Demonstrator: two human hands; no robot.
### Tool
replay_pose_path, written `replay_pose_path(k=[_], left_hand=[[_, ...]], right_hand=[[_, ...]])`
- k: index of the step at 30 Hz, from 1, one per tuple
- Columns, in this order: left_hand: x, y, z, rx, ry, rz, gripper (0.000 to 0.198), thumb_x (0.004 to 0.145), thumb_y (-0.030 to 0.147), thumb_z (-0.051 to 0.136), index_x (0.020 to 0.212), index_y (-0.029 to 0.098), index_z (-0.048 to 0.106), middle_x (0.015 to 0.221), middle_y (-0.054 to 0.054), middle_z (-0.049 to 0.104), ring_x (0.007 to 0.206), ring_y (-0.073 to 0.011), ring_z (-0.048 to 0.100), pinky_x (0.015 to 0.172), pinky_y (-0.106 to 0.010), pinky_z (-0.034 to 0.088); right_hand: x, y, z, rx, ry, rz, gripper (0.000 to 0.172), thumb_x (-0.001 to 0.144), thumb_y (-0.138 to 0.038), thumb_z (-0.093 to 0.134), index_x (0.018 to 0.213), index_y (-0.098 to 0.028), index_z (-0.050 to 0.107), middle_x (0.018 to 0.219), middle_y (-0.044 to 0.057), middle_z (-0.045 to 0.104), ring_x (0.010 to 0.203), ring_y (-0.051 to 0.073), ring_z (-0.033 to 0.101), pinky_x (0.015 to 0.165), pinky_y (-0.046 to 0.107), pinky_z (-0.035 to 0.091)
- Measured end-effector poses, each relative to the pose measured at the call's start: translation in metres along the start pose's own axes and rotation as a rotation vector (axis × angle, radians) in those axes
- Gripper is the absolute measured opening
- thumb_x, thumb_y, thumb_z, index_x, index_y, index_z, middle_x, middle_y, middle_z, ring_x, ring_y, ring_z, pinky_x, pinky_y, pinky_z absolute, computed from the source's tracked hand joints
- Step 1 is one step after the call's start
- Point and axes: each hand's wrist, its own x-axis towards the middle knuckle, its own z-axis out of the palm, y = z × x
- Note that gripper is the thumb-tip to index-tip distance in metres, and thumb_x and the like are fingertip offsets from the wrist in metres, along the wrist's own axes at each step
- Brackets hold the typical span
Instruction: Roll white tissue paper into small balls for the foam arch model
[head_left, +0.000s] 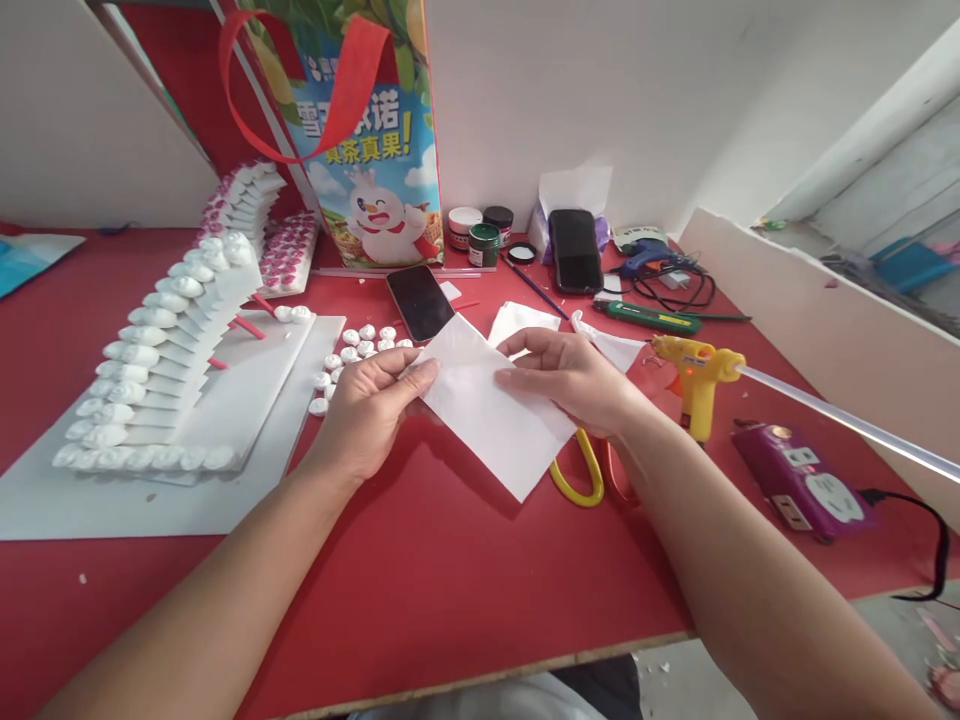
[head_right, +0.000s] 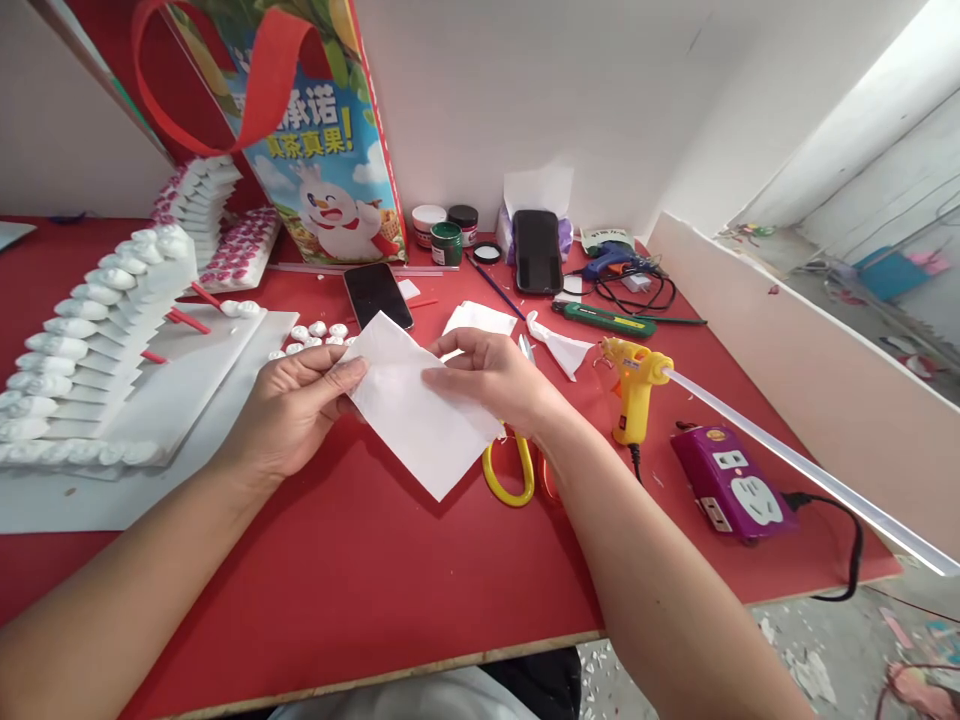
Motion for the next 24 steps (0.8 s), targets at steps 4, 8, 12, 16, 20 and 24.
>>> replay_pose_path(k=[4, 8, 12, 16, 20, 24], left_hand=[[0.000, -0.002, -0.001, -0.012, -0.013, 0.018, 0.017, 0.079, 0.029, 0.084, 0.091, 0.018, 0.082, 0.081, -0.003, 0.077, 0.072, -0.0152, 0.069, 0.066, -0.024, 0.056], [-0.002, 0.000, -0.003, -0.056, -0.006, 0.082, 0.016, 0.079, 0.023, 0.083, 0.094, 0.021, 0.084, 0.089, -0.002, 0.079, 0.073, -0.0146, 0.069, 0.067, -0.025, 0.058], [-0.006, 0.007, -0.002, -0.003, -0.020, 0.099, 0.013, 0.080, 0.021, 0.076, 0.090, 0.020, 0.085, 0.092, -0.004, 0.079, 0.075, -0.0159, 0.070, 0.066, -0.026, 0.059], [-0.007, 0.009, -0.001, 0.004, 0.008, 0.088, 0.014, 0.079, 0.020, 0.072, 0.086, 0.019, 0.083, 0.086, -0.004, 0.077, 0.074, -0.0164, 0.070, 0.063, -0.025, 0.059], [-0.003, 0.009, -0.003, -0.035, 0.002, 0.052, 0.015, 0.078, 0.020, 0.069, 0.084, 0.017, 0.083, 0.082, -0.004, 0.075, 0.067, -0.0143, 0.066, 0.061, -0.024, 0.057], [-0.001, 0.009, -0.006, -0.040, -0.067, -0.030, 0.026, 0.085, 0.034, 0.071, 0.097, 0.015, 0.083, 0.090, -0.007, 0.077, 0.071, -0.0153, 0.068, 0.061, -0.023, 0.057]], right_hand=[[0.002, 0.003, 0.001, 0.093, -0.030, -0.044, 0.046, 0.067, -0.027, 0.091, 0.110, -0.019, 0.075, 0.083, 0.002, 0.079, 0.065, 0.017, 0.071, 0.056, 0.026, 0.054], [0.002, 0.005, 0.000, 0.150, 0.044, -0.045, 0.030, 0.068, -0.023, 0.087, 0.097, -0.018, 0.082, 0.080, 0.001, 0.078, 0.064, 0.014, 0.067, 0.055, 0.025, 0.050], [0.002, 0.004, 0.002, 0.179, 0.028, -0.020, 0.015, 0.074, -0.024, 0.077, 0.087, -0.018, 0.082, 0.069, 0.000, 0.072, 0.050, 0.010, 0.055, 0.044, 0.023, 0.037], [0.000, 0.004, 0.007, 0.122, 0.042, -0.092, 0.010, 0.080, -0.024, 0.070, 0.082, -0.019, 0.079, 0.061, -0.002, 0.065, 0.046, 0.008, 0.047, 0.042, 0.022, 0.030], [-0.004, 0.002, 0.009, -0.086, 0.052, -0.217, 0.017, 0.083, -0.019, 0.061, 0.081, -0.018, 0.078, 0.056, -0.004, 0.055, 0.046, 0.007, 0.041, 0.044, 0.023, 0.027], [-0.006, 0.000, 0.008, -0.264, 0.058, -0.289, 0.022, 0.081, -0.017, 0.056, 0.082, -0.017, 0.078, 0.072, -0.001, 0.067, 0.057, 0.009, 0.051, 0.050, 0.024, 0.033]])
